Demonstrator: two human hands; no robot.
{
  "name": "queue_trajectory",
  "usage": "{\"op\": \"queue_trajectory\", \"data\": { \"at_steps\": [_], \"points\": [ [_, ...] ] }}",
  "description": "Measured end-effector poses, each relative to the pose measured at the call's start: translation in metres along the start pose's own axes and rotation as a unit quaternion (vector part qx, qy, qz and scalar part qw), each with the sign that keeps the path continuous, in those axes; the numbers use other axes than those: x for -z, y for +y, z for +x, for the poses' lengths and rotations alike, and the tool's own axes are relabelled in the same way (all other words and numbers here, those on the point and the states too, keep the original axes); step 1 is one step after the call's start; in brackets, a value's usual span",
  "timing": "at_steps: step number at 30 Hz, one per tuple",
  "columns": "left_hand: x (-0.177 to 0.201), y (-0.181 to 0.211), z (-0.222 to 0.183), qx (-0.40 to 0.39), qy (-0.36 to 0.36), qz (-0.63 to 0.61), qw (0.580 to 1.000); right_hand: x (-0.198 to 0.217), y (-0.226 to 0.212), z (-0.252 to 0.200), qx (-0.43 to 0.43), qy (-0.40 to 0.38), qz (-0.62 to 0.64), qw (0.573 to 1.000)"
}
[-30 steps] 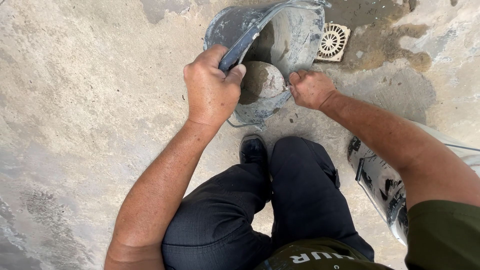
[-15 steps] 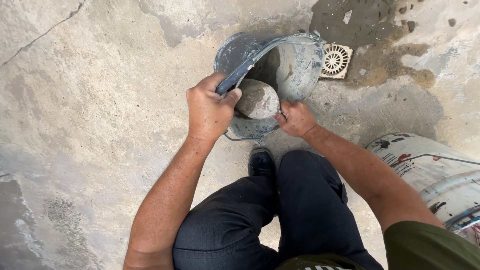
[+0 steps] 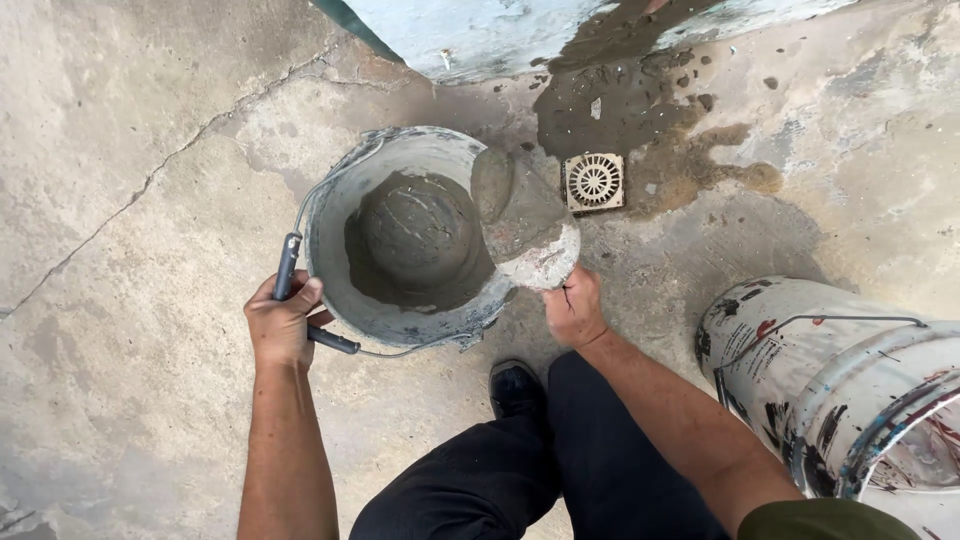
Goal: Applying mortar to a crack in a wall using a trowel and hands to fill and smooth the surface.
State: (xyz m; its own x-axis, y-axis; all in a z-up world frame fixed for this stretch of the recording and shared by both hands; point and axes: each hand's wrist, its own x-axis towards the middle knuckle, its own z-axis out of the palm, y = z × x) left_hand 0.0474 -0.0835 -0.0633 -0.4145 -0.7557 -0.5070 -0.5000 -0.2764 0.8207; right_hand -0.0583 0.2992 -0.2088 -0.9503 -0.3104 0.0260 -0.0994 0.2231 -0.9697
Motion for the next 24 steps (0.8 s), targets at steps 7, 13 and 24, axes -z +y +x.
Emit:
{"op": "queue_trajectory", "data": {
  "at_steps": [7, 13, 24],
  "points": [
    [0.058, -0.097, 0.006, 0.179, 0.045, -0.070, 0.980, 0.004, -0.035, 0.051, -0.038, 0.162, 0.055, 0.984],
    [0.062, -0.120, 0.008, 0.217, 0.037, -0.130, 0.967, -0.006, -0.027, 0.104, -0.016, 0.239, 0.139, 0.961],
    [0.096, -0.158, 0.028, 0.210, 0.033, -0.094, 0.973, -0.022, -0.062, 0.172, 0.056, 0.313, 0.091, 0.944]
  ]
}}
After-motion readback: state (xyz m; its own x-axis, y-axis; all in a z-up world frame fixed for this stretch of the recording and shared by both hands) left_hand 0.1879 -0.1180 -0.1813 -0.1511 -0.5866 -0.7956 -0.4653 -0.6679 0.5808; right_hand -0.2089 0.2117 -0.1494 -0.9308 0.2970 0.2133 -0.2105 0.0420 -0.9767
